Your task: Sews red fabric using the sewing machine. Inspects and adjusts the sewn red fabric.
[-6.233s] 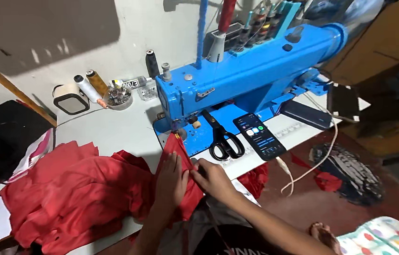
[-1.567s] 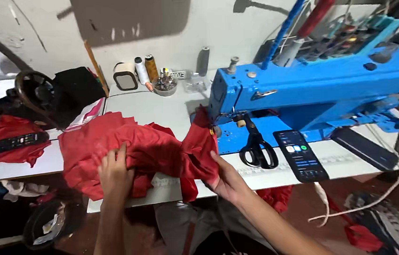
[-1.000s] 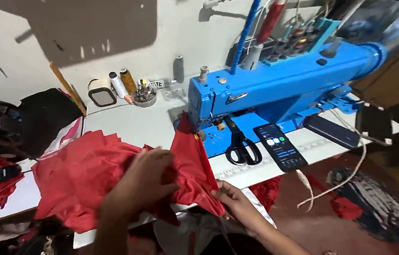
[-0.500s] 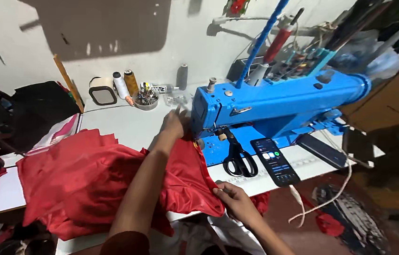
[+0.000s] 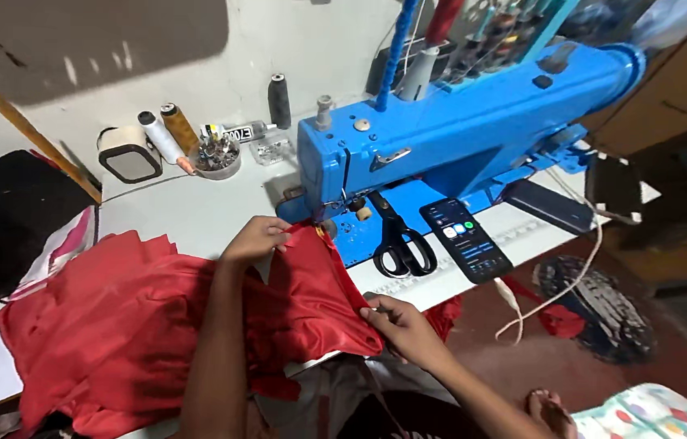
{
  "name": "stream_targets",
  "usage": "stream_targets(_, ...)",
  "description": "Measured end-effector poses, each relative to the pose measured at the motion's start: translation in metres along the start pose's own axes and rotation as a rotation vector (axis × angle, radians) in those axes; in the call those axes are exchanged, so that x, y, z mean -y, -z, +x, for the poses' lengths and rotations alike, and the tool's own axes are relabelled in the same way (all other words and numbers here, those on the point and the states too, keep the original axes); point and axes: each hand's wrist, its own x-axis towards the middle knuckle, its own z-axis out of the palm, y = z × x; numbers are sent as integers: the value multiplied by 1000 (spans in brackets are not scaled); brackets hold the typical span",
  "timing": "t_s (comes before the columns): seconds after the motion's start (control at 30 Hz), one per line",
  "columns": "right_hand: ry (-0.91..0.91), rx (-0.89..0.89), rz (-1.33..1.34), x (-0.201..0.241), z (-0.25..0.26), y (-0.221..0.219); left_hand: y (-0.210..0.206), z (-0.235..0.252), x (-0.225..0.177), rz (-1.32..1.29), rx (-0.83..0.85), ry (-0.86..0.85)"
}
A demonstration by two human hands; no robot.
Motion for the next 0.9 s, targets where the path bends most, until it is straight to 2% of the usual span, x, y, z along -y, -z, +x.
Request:
stream_targets(0.2,29,-9,-3,-2,0,0,2,0,11,50,-7,-69)
stream_targets(0.43,3,1,-5,0,0,1,1,0,10,47,-10,-49)
stream_targets(0.5,7,3,-2,-1,0,1,5,6,3,154,-145,-39)
stream_targets(0.6,1,15,-1,0,0,2,10,9,-12,281,-666,-30)
stream_targets(0.63,-8,27,4,1,0,3,9,5,-21,306,-776,-52)
stream_targets(0.67,-20,42,14,2,0,4,6,-2,-31,336,-812,-85)
stream_targets(0.7,-31,60,22,2,0,5,0,-13,-39,381,-771,-110)
stream_targets(0.77,-50,82,-6,5,-2,7,-21,-33,-43,435,-553,-106)
stream_targets(0.87,-94,78,-101,7,-9,10,-73,-55,-21,548,-157,-119)
stream_targets(0.9,-112,77,-117,7,-11,12,-90,-64,-11,591,-124,-129)
